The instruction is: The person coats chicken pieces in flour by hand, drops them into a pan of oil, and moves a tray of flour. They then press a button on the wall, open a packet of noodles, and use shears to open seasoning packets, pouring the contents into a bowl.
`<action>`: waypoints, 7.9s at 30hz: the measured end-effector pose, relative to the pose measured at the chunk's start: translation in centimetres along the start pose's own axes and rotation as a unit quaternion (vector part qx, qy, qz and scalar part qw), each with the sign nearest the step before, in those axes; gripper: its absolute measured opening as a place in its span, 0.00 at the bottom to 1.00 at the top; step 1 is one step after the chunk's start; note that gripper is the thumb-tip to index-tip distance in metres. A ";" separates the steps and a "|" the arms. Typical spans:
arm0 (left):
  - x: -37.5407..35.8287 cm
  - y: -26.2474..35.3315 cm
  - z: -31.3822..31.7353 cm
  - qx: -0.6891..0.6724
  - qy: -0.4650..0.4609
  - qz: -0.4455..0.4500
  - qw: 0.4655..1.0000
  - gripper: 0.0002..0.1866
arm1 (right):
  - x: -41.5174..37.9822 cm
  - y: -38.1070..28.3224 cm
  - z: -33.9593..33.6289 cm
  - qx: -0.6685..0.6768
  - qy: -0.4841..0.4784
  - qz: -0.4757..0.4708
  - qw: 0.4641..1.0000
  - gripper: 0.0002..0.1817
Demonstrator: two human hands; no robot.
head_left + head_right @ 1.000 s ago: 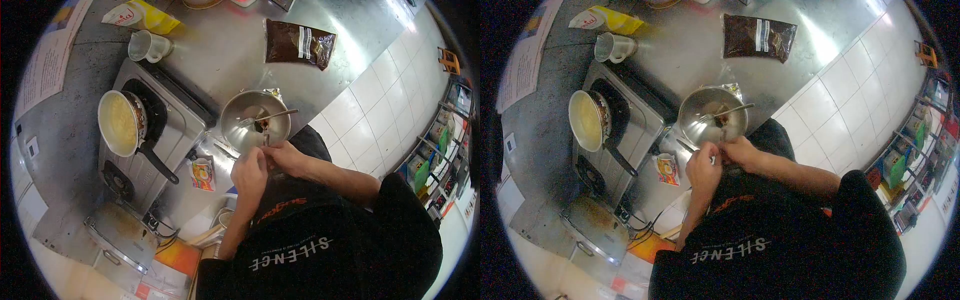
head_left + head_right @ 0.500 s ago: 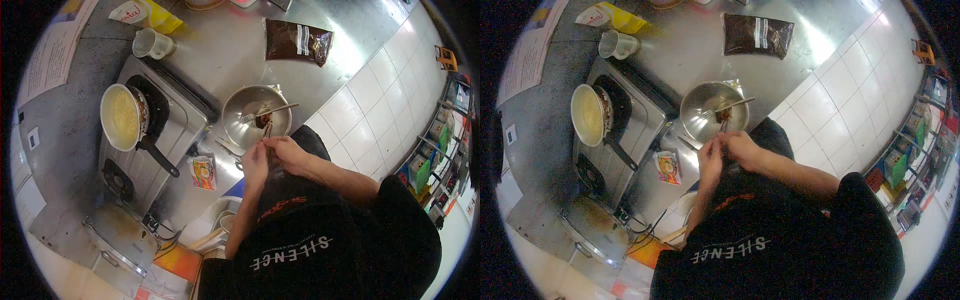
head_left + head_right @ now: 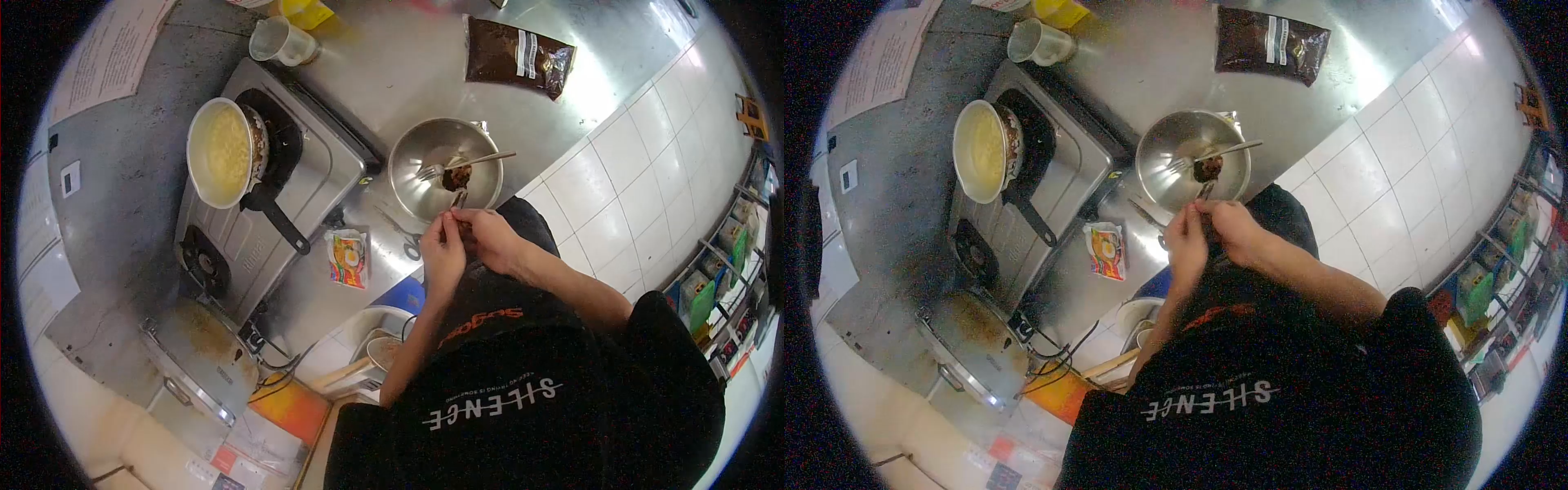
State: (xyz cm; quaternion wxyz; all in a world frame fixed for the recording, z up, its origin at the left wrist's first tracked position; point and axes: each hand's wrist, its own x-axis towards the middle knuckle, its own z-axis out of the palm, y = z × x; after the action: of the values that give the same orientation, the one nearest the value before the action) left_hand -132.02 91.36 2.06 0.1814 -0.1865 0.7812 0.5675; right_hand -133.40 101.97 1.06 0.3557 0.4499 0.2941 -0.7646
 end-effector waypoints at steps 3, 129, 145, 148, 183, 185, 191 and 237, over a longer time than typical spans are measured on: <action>0.0 -0.6 0.5 0.038 0.042 0.049 0.997 0.13 | 0.0 0.3 0.5 0.063 0.006 -0.020 0.998 0.11; -9.0 -21.7 -19.7 -0.053 0.726 -0.056 0.684 0.20 | 3.4 6.7 2.3 -0.684 -0.148 -0.242 0.672 0.16; -40.1 -25.7 6.6 0.051 0.605 -0.526 0.596 0.31 | 2.9 7.9 6.5 -0.833 -0.294 -0.407 0.230 0.17; -41.0 -29.9 15.0 -0.402 0.646 -0.334 0.556 0.26 | 0.9 8.8 2.6 -0.836 -0.315 -0.325 0.310 0.20; -14.4 -23.3 -8.3 -0.170 0.291 0.164 0.927 0.34 | 4.2 22.9 3.9 -0.620 -0.069 -0.516 0.587 0.17; -13.2 -22.7 -8.1 -0.276 0.289 0.179 0.899 0.25 | 4.4 21.3 3.6 -0.593 -0.111 -0.511 0.613 0.18; -13.6 -19.8 -9.0 -0.259 0.372 0.165 0.876 0.10 | 4.8 15.9 4.2 -0.571 -0.209 -0.449 0.655 0.12; -13.7 -23.9 -15.5 -0.266 0.300 -0.079 0.913 0.14 | -0.9 -7.4 -11.7 -0.089 0.101 -0.518 0.845 0.14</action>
State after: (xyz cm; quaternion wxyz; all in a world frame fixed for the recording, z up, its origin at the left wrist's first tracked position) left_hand -109.36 70.86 -6.20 -0.0738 -0.4501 0.6016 0.6558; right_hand -133.42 115.50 -2.08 -0.0856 0.2731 0.5855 -0.7584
